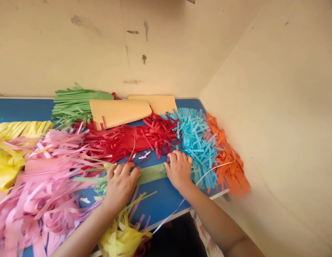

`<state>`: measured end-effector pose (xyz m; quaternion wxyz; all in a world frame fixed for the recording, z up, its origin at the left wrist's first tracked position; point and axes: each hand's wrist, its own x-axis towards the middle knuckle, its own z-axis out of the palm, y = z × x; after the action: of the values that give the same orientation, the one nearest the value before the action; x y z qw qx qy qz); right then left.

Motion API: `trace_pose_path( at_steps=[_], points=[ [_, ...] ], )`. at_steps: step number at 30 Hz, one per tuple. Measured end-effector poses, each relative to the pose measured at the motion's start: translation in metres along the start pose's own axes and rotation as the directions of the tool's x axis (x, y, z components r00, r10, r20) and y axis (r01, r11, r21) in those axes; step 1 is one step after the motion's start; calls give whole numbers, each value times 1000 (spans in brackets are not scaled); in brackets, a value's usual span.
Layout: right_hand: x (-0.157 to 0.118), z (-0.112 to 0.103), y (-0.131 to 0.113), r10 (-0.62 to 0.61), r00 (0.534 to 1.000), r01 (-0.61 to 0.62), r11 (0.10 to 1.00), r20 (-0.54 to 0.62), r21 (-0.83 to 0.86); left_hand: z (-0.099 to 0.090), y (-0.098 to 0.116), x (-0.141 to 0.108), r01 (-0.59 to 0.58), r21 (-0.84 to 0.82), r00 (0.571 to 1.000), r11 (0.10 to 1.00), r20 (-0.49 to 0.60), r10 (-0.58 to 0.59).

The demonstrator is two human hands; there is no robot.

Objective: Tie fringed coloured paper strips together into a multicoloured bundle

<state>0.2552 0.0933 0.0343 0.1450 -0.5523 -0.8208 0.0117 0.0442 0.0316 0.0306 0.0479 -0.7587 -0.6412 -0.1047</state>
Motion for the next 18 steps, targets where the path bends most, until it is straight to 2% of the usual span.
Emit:
trace_pose_path(
  at_steps=[2,4,5,11,14,18],
  points=[
    [-9,-4,-5,-243,970,242,968,8,64,-1,-3,-1,-199,1,980,980,-8,199],
    [-17,-2,-9,-484,871,462,866,84,193,-4,-2,-4,-293,-2,955,956,35,293],
    [-19,0,-10,-537,836,501,830,112,244,-6,-1,-6,-302,-3,952,953,41,302],
    [-7,16,9,-533,834,443,800,142,404,-14,6,-13,-229,-3,973,973,15,229],
    [3,19,19,-542,828,418,769,146,484,-8,-5,-13,-207,-33,978,978,-37,206],
    [11,20,24,-510,844,379,784,163,492,1,-20,-14,-135,-163,988,977,-102,119]
  ],
)
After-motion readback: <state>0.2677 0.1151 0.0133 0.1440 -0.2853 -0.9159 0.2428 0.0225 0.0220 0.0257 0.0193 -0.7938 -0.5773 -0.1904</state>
